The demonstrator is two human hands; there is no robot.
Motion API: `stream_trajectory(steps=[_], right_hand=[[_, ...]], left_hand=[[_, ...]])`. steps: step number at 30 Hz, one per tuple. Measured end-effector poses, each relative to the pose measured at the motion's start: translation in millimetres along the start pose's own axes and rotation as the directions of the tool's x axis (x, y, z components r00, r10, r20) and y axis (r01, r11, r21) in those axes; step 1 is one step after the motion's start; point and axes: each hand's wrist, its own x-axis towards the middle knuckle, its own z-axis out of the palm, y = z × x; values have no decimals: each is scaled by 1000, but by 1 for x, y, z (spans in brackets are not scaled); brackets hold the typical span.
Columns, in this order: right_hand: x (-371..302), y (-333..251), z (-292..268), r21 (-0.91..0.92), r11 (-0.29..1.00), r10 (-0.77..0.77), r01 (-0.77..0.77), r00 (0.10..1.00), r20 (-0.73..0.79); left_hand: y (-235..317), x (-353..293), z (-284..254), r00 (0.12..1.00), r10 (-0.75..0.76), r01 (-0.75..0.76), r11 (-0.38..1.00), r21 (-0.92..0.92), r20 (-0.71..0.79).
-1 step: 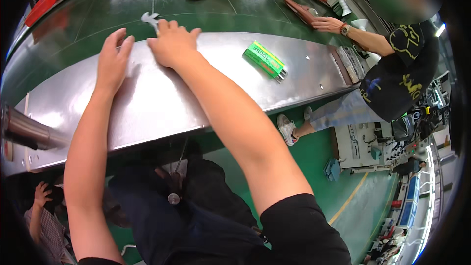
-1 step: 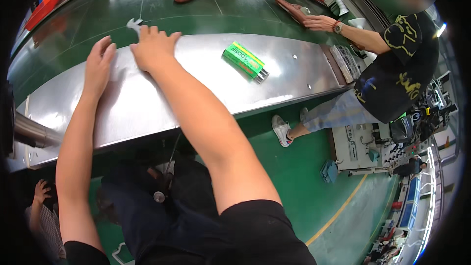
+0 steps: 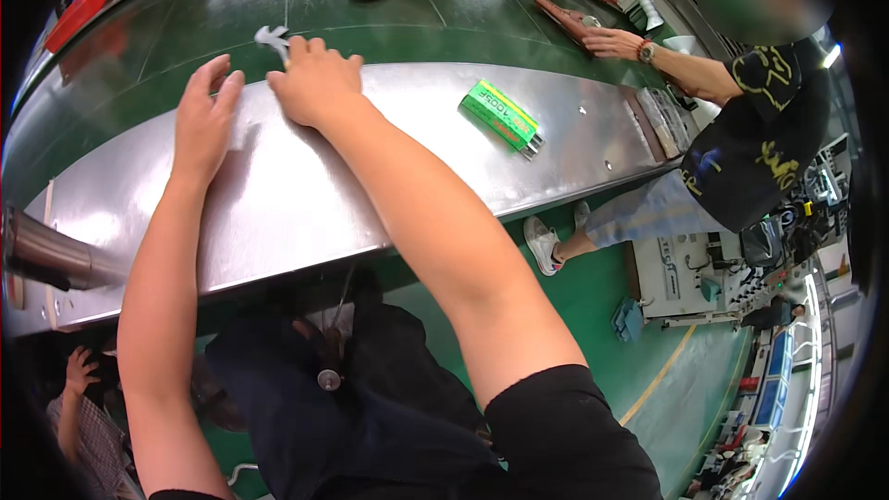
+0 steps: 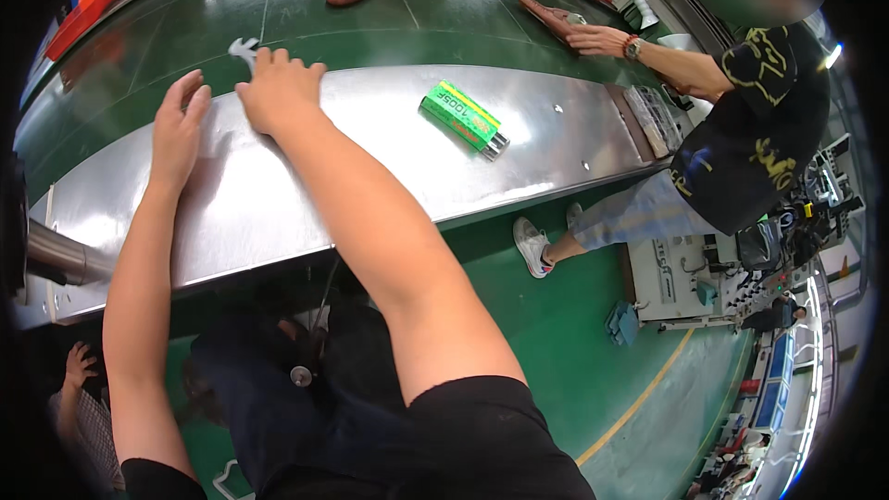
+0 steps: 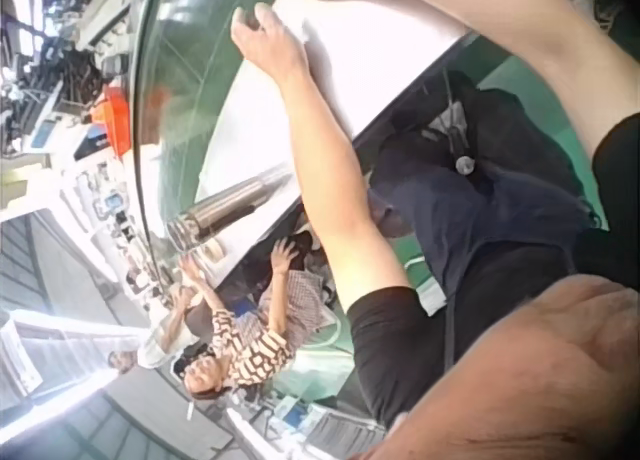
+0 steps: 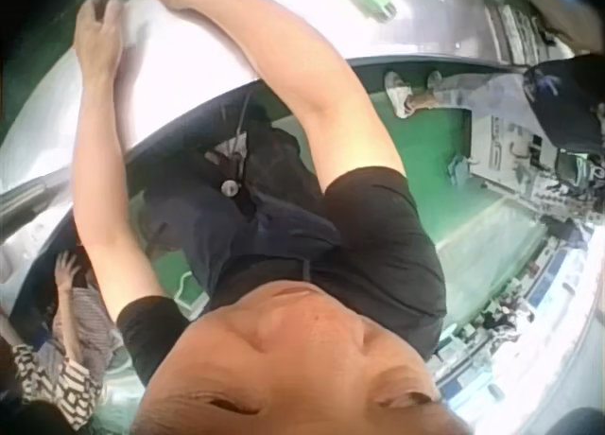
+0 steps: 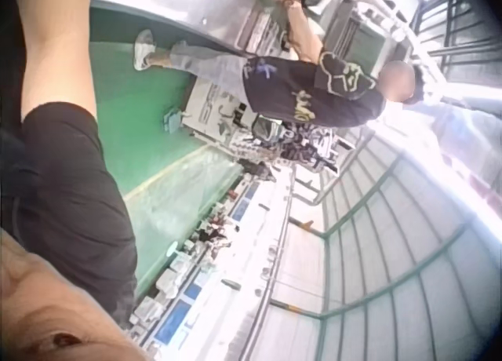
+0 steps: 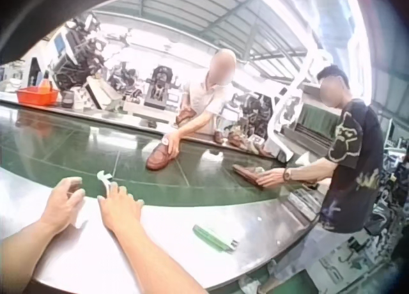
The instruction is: Using a specialized tool to press or adjust the leather upper onto the shoe last during footwear assembly.
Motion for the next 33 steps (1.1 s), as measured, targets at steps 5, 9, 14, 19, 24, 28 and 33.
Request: stream_trajectory(steps=[5, 9, 14, 19, 24, 28, 33], right_hand=[[22, 1, 16, 164, 985, -53, 48, 998, 23], [30, 6, 18, 167, 982, -94, 90, 995, 20], [30, 5, 16, 180, 969, -179, 171, 984, 27], [31, 11, 25, 154, 968, -198, 199, 980, -22], [32, 11, 23, 107, 977, -185, 184, 983, 8], [33, 7, 21, 117, 973, -203, 200, 979, 12], [34, 6, 16, 133, 974, -195, 186, 979, 57]], left_hand=[[9, 5, 0, 995, -79, 81, 996, 39, -60], [-18, 15, -2, 991, -74, 85, 991, 103, -115], [-15, 54, 22, 991, 15, 24, 957, 290, -131], [-26, 60, 37, 999, -26, 21, 980, 199, 21], [-19, 55, 38, 992, 36, -48, 994, 98, 123], [-14, 56, 36, 993, -12, 7, 999, 40, 121], [-12, 58, 38, 992, -11, 6, 999, 41, 123]])
